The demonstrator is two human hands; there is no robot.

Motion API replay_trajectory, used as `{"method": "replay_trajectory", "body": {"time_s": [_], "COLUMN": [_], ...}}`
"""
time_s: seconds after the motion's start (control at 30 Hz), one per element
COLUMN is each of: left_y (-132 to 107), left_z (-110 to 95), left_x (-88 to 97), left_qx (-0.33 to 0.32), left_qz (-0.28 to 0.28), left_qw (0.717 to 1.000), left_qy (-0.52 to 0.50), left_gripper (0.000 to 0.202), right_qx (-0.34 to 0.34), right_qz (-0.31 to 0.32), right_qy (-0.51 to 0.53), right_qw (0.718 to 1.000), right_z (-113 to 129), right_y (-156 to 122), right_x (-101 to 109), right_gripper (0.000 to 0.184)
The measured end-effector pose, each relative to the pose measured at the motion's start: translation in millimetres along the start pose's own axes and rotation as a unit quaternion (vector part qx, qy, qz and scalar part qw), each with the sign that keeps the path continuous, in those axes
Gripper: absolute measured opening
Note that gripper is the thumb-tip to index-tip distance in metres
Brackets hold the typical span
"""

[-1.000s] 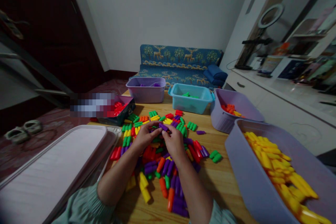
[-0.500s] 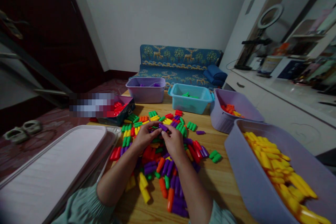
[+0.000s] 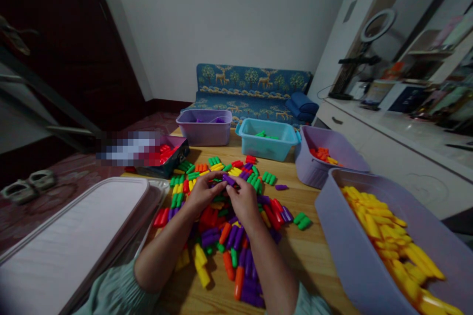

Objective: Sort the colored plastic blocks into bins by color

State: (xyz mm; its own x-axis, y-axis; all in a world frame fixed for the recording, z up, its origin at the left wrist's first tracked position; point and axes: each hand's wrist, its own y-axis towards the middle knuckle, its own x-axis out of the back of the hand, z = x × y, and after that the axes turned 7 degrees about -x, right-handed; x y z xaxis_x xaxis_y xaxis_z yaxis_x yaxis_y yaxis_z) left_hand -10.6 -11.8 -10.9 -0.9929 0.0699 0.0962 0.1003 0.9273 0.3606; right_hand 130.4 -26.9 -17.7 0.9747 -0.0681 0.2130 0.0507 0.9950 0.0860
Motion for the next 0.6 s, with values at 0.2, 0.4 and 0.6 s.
{"method": "replay_trajectory", "body": {"time_s": [0.2,0.4,0.6], "left_y": [-0.9,-0.7,-0.2], "left_z": [-4.1,-3.0,-2.7], "left_x": [0.0,-0.1,0.1], "left_qx": [0.012,0.023,0.024], "left_qz": [-0.003,-0.005,0.001], "left_qw": [1.000,1.000,0.999], "left_qy": [-0.009,-0.016,-0.024], "left_gripper": [0.032,0.034,0.033], "right_qx": [-0.010,-0.011,-0.012], "right_qz": [0.006,0.005,0.003], "right_qy": [0.004,0.009,0.012], "right_qw": [1.000,1.000,1.000], "right_z": [1.4,0.3,1.6], "right_y": [-0.5,0.6,-0.4], "right_x": [0.7,1.2,1.4], "right_gripper": [0.039,0.039,0.038]}}
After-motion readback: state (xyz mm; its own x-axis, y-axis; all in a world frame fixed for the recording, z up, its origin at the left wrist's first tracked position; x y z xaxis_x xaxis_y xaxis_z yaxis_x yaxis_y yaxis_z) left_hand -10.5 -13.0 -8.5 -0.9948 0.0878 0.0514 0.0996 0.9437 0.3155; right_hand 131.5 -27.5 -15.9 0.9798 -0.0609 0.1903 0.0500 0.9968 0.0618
